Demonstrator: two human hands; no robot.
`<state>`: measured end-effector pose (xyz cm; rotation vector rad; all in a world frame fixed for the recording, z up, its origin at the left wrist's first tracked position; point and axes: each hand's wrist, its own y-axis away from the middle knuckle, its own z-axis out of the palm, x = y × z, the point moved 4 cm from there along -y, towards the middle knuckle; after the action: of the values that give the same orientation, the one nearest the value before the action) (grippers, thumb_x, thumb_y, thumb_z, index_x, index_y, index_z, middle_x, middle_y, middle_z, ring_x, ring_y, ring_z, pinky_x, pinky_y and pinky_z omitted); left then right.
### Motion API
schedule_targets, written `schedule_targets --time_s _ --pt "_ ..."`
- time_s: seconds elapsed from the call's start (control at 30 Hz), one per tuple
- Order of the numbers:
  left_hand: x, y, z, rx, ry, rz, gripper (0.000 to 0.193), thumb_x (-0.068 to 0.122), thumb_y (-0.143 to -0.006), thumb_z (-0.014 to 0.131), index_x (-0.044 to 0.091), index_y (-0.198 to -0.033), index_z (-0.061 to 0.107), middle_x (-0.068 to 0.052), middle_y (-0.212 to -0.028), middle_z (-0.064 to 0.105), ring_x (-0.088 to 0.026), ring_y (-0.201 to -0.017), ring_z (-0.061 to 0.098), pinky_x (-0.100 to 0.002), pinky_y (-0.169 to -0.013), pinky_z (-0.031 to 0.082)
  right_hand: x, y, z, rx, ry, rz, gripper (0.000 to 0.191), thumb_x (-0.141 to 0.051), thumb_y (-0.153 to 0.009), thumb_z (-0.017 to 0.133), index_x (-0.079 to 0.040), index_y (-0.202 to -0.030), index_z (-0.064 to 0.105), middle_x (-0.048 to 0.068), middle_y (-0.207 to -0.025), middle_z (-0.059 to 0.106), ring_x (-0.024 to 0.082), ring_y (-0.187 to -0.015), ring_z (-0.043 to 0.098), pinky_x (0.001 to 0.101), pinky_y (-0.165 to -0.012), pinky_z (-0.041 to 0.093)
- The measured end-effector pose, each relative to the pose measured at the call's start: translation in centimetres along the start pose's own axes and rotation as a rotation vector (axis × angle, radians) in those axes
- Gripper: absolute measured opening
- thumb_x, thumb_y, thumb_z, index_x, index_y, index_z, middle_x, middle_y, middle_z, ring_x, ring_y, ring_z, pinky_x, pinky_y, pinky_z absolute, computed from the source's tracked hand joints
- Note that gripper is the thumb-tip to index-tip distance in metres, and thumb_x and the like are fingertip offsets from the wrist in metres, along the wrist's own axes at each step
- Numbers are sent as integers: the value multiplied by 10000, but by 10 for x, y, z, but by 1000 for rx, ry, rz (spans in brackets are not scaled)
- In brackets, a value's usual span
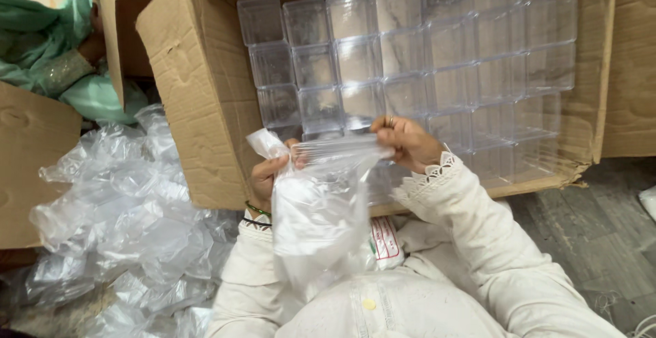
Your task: The person sits on the floor and wraps small clear plastic boxes in plastic bags one at a time, then places each wrapped box into a large cardboard box in front of them. They repeatedly take a box, pull a plastic bag over it, and set the wrapped box into the carton.
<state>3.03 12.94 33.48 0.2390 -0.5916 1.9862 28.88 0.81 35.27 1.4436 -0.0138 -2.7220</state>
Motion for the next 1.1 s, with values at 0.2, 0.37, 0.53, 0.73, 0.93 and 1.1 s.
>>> schedule_targets --time_s 0.2,0.37,0.53,0.73,0.93,1.1 --pt "46 -116 -7 376 -825 -138 181 121 -906 688 65 -1078 676 -36 -950 700 -147 -865 670 -306 -763 549 -71 -69 -51 205 878 -273 148 -92 -931 682 -2 -1047 698 60 -957 773 83 -825 693 231 -688 544" --pt "93 -274 -40 478 -1061 350 169 160 -899 719 27 -990 770 -32 -903 718 -116 -774 625 -301 -683 514 -163 -173 -60 779 1457 -786 233 -231 -964 663 -26 -1035 748 224 -918 752 400 -860 724 470 -746 548" --pt "101 -323 -73 797 -1298 249 397 370 -952 770 -21 -895 728 -73 -792 664 -172 -691 549 -357 -617 458 -176 -238 -74 887 1817 -479 164 -188 -918 649 -53 -926 743 262 -921 709 487 -867 676 553 -778 518" --pt "93 -307 -83 633 -739 112 454 420 -918 729 -29 -983 719 -67 -816 731 -167 -668 682 -337 -601 550 -166 -219 -88 718 1066 -842 242 -203 -1034 693 -15 -882 677 130 -787 668 247 -737 584 410 -645 495" --pt "79 -269 -117 515 -960 246 395 374 -970 749 -12 -1027 689 -17 -830 656 -120 -663 615 -299 -555 492 -95 -163 -118 432 432 -695 200 -124 -1085 662 -88 -909 573 -25 -727 563 70 -610 466 262 -543 395" --pt "35 -259 -165 648 -871 71 303 229 -930 680 -67 -958 739 -81 -830 739 -170 -666 689 -339 -584 556 -65 -150 -134 551 936 -735 147 -97 -881 730 -59 -996 647 -21 -842 651 76 -754 609 256 -647 490"
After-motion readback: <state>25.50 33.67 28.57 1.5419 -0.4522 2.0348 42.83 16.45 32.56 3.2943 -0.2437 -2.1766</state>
